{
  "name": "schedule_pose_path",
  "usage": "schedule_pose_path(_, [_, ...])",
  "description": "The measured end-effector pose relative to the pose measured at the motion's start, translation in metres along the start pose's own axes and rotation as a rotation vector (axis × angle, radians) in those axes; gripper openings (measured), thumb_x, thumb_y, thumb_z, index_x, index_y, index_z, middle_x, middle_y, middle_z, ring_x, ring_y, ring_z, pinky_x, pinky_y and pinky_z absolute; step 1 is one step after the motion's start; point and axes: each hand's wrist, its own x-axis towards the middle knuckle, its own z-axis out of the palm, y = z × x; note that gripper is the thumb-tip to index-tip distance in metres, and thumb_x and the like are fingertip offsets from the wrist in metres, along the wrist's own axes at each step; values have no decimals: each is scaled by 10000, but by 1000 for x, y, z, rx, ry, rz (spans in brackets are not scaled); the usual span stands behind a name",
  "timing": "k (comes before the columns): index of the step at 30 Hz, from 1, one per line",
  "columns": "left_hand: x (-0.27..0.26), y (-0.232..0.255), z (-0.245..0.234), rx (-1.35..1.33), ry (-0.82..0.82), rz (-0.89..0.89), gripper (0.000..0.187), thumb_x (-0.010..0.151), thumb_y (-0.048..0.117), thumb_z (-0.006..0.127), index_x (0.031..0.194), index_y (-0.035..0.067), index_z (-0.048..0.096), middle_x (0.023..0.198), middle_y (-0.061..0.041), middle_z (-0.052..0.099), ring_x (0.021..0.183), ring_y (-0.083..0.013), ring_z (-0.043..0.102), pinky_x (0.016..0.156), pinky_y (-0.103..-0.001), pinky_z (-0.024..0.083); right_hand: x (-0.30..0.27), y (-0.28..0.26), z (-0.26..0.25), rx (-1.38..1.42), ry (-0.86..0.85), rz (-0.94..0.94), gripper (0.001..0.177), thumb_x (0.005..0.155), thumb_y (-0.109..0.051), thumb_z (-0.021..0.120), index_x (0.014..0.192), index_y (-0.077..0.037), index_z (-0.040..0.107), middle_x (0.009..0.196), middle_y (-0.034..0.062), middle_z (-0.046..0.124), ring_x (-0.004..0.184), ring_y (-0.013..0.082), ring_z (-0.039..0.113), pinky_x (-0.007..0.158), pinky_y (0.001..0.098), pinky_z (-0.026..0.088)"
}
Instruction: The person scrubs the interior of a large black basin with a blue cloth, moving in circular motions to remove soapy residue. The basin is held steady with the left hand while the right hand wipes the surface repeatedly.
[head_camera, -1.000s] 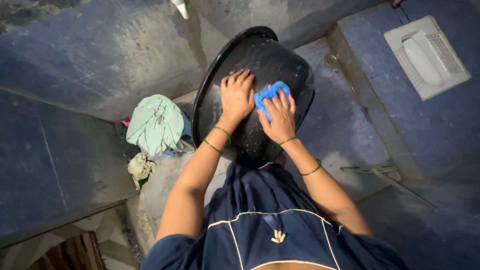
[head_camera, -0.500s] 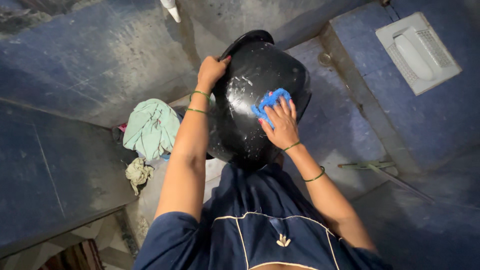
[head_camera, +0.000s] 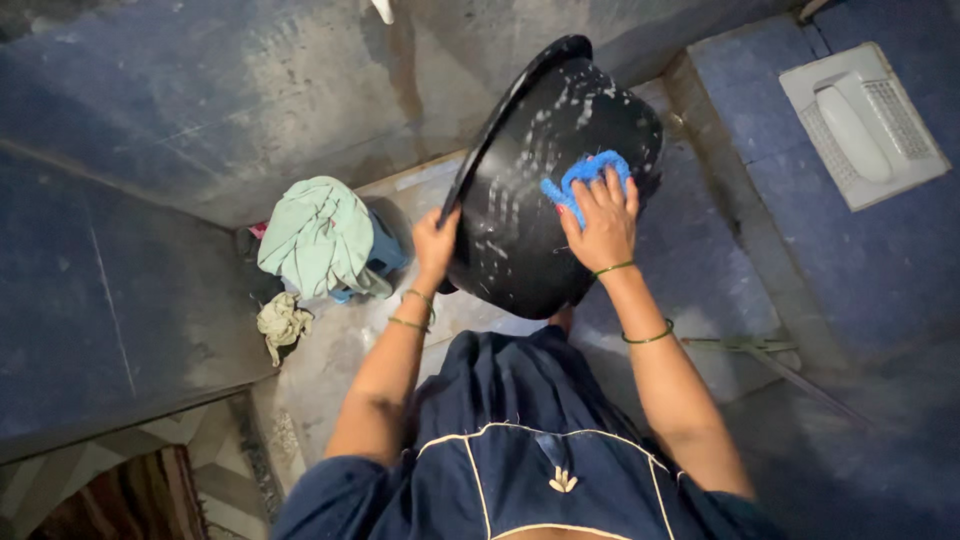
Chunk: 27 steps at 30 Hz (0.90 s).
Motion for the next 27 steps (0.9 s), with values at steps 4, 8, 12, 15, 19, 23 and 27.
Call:
schedule_pose_path(4, [-37, 6, -10, 44, -30, -164, 423, 875, 446, 741, 817, 29, 699, 610, -132, 593, 589, -141, 533, 597, -371, 472, 1, 1, 3, -35, -46, -14, 425, 978, -354, 672, 1287, -61, 676, 1283, 191, 646, 1393, 440, 460, 1182, 614, 247])
schedule_pose_path(8, [-7, 57, -35, 129, -257, -60, 538, 883, 601, 692, 952, 70, 737, 758, -181, 709, 693, -314, 699, 686, -420, 531, 0, -9, -1, -39, -75, -86, 424, 958, -359, 677, 1272, -75, 690, 1264, 186, 653, 1382, 428, 469, 1177, 604, 245])
schedule_pose_path(12, [43, 132, -9, 365, -361, -29, 681, 907, 734, 508, 1050, 103, 720, 874, -223, 737, 880, -431, 714, 768, -513, 528, -1, -37, -2, -19, -103, -194, 404, 943, -363, 686, 1232, -81, 708, 1283, 169, 663, 1360, 405, 483, 1157, 587, 254])
schedule_pose_path(15, [56, 168, 10, 417, -372, 49, 648, 977, 688, 451, 1058, 99, 709, 917, -222, 739, 946, -442, 691, 795, -530, 510, 0, -58, 7, -11, -145, -313, 409, 928, -391, 700, 1221, -105, 711, 1286, 165, 658, 1372, 375, 492, 1187, 571, 265])
schedule_pose_path(19, [55, 180, 10, 315, -389, 45, 600, 966, 656, 441, 1097, 161, 753, 972, -201, 747, 991, -418, 687, 844, -495, 515, 9, -56, 22, -47, -169, -334, 410, 917, -415, 704, 1191, -111, 693, 1298, 157, 657, 1387, 372, 488, 1183, 576, 268])
schedule_pose_path(23, [56, 176, 10, 265, -435, -3, 576, 967, 628, 461, 1134, 160, 752, 1041, -189, 755, 1047, -392, 694, 893, -459, 522, 36, -1, 38, -17, -174, -208, 514, 976, -449, 646, 1334, -81, 638, 1371, 195, 623, 1389, 405, 473, 1150, 575, 282])
schedule_pose_path(27, [53, 171, 12, 224, -386, 64, 577, 959, 614, 480, 1212, 157, 724, 1084, -210, 727, 1069, -405, 664, 897, -464, 499, 72, 59, 44, 96, -230, 48, 591, 1028, -485, 580, 1432, -53, 565, 1432, 252, 555, 1371, 448, 443, 1081, 594, 283])
